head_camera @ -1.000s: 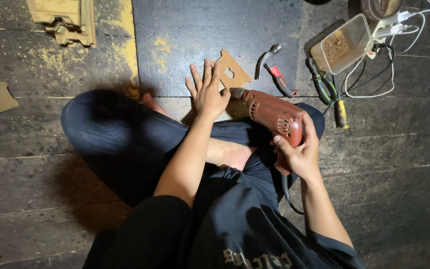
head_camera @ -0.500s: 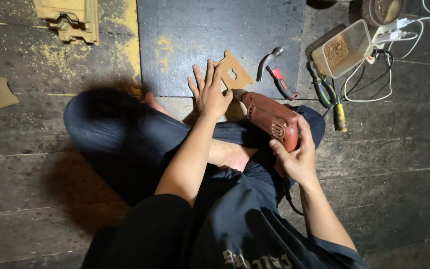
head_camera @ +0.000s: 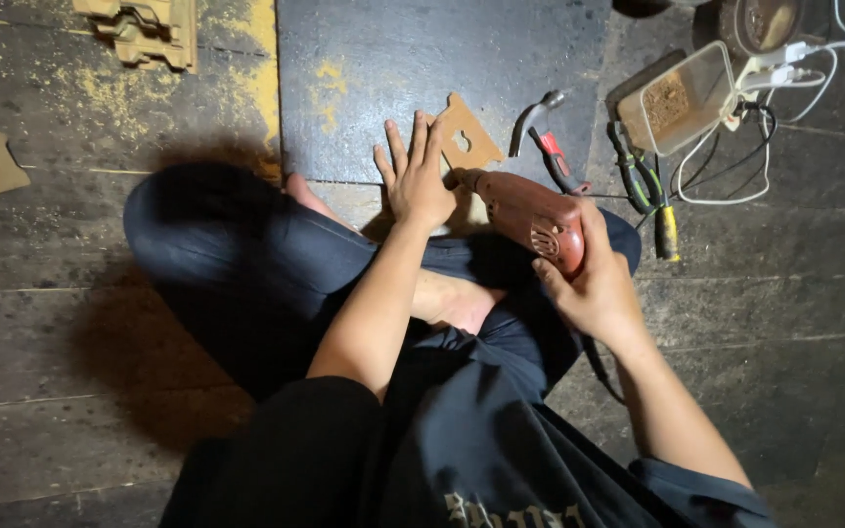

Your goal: The person sits on the floor and uses a handheld electric drill to bore holes into small wooden pieces. They repeatedly pick up a piece, drill a hole, and set it aside, continuing this process with multiple identical wooden parts.

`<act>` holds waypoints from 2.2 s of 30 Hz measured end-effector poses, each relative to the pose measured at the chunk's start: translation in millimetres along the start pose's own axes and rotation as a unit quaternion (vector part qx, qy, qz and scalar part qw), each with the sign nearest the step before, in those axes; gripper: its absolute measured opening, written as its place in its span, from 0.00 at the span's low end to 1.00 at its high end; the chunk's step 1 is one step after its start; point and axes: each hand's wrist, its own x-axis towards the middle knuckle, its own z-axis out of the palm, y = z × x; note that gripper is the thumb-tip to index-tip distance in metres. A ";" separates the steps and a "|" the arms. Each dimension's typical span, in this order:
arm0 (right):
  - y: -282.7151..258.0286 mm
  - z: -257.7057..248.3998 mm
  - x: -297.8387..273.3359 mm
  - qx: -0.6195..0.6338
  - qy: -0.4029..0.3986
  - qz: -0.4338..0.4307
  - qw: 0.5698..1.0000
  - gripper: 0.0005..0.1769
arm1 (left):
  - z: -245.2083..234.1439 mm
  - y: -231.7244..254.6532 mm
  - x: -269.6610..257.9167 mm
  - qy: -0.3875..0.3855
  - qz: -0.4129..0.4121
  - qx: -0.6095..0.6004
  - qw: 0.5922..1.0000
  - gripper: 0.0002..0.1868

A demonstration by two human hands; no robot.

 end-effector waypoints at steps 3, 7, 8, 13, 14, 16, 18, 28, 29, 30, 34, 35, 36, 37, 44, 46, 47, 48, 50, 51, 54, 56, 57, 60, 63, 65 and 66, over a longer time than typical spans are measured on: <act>-6.5 -5.8 6.8 -0.042 -0.030 0.025 0.998 0.49 | 10.1 -6.2 9.6 -0.014 -0.004 -0.006 1.000 0.53; -40.4 -12.4 9.5 -0.059 -0.045 0.034 0.997 0.47 | 11.3 -9.1 11.5 -0.027 0.002 -0.018 0.999 0.55; -47.1 -12.7 9.7 -0.056 -0.049 0.029 0.997 0.46 | 13.4 -10.2 12.1 -0.025 0.003 -0.011 1.000 0.56; -46.2 -14.1 17.7 -0.059 -0.056 0.011 0.997 0.46 | 4.2 -4.6 8.4 -0.025 -0.007 -0.002 1.000 0.57; -49.6 -13.7 17.5 -0.061 -0.060 0.008 0.996 0.45 | 2.7 -4.2 6.4 -0.026 -0.006 -0.001 1.000 0.57; -51.3 -13.7 16.8 -0.063 -0.057 0.006 0.996 0.45 | -1.9 -0.3 5.9 -0.024 -0.001 0.000 1.000 0.58; -48.4 -12.5 14.6 -0.064 -0.063 -0.012 0.996 0.47 | -7.1 3.1 4.7 -0.051 -0.015 0.015 0.998 0.58; -26.2 -25.1 13.1 -0.025 0.007 -0.127 0.992 0.42 | -20.7 2.7 -4.5 -0.025 -0.022 0.023 0.999 0.58; -25.7 -29.2 12.1 -0.010 0.021 -0.110 0.994 0.43 | -13.5 0.6 -1.0 0.010 -0.011 -0.034 0.999 0.57; -24.6 -33.5 11.7 0.005 0.034 -0.094 0.995 0.43 | -5.7 -1.1 3.0 0.046 0.001 -0.090 0.995 0.58; -6.3 -30.9 28.2 0.047 0.059 -0.111 0.991 0.45 | 6.8 -8.5 18.0 0.204 -0.073 -0.092 0.972 0.33; -4.7 -29.4 35.0 0.063 0.066 -0.128 0.988 0.44 | 11.5 -11.0 24.0 0.222 -0.077 -0.081 0.969 0.27; -3.5 -27.9 41.7 0.079 0.073 -0.144 0.984 0.44 | 15.8 -13.7 29.9 0.239 -0.081 -0.070 0.965 0.21; -2.8 -25.5 46.8 0.079 0.071 -0.146 0.984 0.44 | 15.3 -13.2 30.9 0.241 -0.083 -0.069 0.965 0.21; 12.0 -9.1 76.2 0.184 0.045 -0.173 0.967 0.44 | 19.9 -12.4 33.7 0.235 -0.107 -0.049 0.965 0.17; 10.1 -8.5 78.4 0.207 0.032 -0.173 0.962 0.44 | 19.1 -11.2 33.1 0.232 -0.108 -0.048 0.965 0.17; 6.4 -9.3 77.9 0.202 0.033 -0.177 0.963 0.44 | 17.4 -10.4 32.7 0.225 -0.109 -0.050 0.967 0.18; 2.5 -10.0 77.2 0.197 0.034 -0.181 0.963 0.43 | 15.6 -9.7 32.1 0.217 -0.110 -0.051 0.969 0.18; 8.2 -5.9 80.1 0.199 0.031 -0.180 0.963 0.43 | 17.2 -11.8 32.5 0.211 -0.110 -0.050 0.970 0.19; 11.5 -4.7 81.4 0.200 0.031 -0.180 0.963 0.43 | 18.1 -11.7 33.3 0.206 -0.106 -0.050 0.971 0.19; 8.7 -6.6 81.3 0.188 0.027 -0.183 0.965 0.42 | 14.1 -10.1 32.1 0.203 -0.108 -0.058 0.971 0.19; 3.3 -8.2 79.6 0.181 0.027 -0.179 0.967 0.41 | 13.1 -8.7 30.7 0.201 -0.110 -0.059 0.972 0.18; -0.1 -8.9 79.6 0.175 0.026 -0.176 0.968 0.41 | 11.8 -8.5 30.7 0.201 -0.112 -0.059 0.971 0.18; -20.8 -16.1 75.2 0.090 0.028 -0.156 0.983 0.43 | 9.6 -7.7 30.2 0.193 -0.115 -0.060 0.973 0.19; -40.4 -16.6 65.6 0.020 0.010 -0.108 0.994 0.46 | 11.4 -8.8 31.4 0.189 -0.114 -0.056 0.974 0.18; -50.5 -18.9 63.8 -0.001 -0.004 -0.093 0.996 0.46 | 2.5 -5.7 26.1 0.166 -0.111 -0.053 0.979 0.21; -55.3 -19.9 63.0 -0.022 -0.019 -0.078 0.997 0.46 | -1.7 -4.1 23.5 0.142 -0.108 -0.050 0.983 0.23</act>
